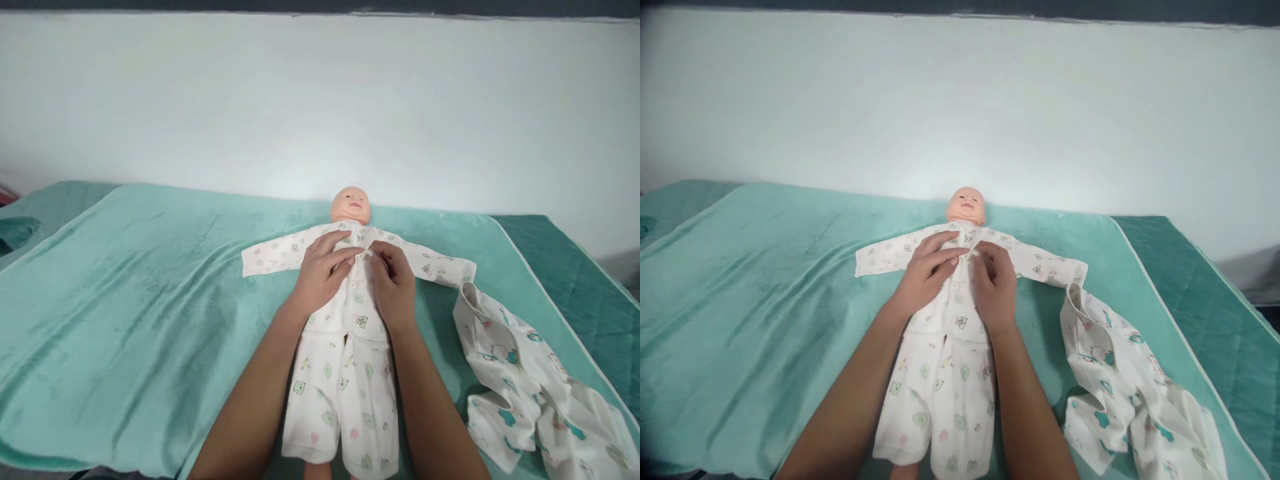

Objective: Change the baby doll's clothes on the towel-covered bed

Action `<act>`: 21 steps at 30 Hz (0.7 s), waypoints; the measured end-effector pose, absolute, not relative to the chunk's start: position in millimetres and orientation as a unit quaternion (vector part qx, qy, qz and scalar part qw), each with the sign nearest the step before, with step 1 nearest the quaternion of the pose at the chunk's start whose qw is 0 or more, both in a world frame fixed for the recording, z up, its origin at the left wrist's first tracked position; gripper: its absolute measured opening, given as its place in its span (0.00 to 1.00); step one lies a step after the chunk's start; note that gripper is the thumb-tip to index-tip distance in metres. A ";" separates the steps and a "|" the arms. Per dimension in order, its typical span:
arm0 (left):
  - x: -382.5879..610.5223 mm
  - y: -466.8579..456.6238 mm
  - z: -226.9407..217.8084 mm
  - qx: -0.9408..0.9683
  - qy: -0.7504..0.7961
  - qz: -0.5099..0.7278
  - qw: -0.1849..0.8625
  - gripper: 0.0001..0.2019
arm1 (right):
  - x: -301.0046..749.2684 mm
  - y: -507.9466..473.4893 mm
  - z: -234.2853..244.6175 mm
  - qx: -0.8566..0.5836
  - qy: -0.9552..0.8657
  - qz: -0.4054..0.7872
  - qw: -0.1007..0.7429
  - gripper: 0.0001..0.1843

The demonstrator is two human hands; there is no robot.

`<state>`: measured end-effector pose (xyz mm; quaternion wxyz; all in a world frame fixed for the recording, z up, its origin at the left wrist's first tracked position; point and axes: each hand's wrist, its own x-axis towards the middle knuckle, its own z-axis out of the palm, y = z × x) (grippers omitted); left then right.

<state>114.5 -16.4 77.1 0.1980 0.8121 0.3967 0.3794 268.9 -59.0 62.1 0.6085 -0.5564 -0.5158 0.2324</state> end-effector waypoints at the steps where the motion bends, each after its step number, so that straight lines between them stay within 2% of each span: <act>1: 114.2 -16.4 77.1 0.815 0.393 0.377 0.197 0.15 | 268.8 -58.5 60.9 -0.558 -0.501 0.244 0.615 0.13; 4: 113.0 -15.9 76.3 0.821 0.384 0.372 0.199 0.15 | 269.1 -58.6 59.9 -0.552 -0.509 0.242 0.614 0.16; 7: 111.6 -15.3 75.4 0.826 0.375 0.368 0.202 0.15 | 269.7 -60.5 61.0 -0.544 -0.570 0.214 0.577 0.17; 10: 111.1 -15.1 74.5 0.829 0.370 0.369 0.200 0.15 | 270.1 -61.9 61.6 -0.548 -0.606 0.199 0.541 0.15; 21: 109.1 -25.8 67.8 0.804 0.361 0.425 0.205 0.12 | 269.7 -61.0 65.9 -0.551 -0.588 0.233 0.545 0.08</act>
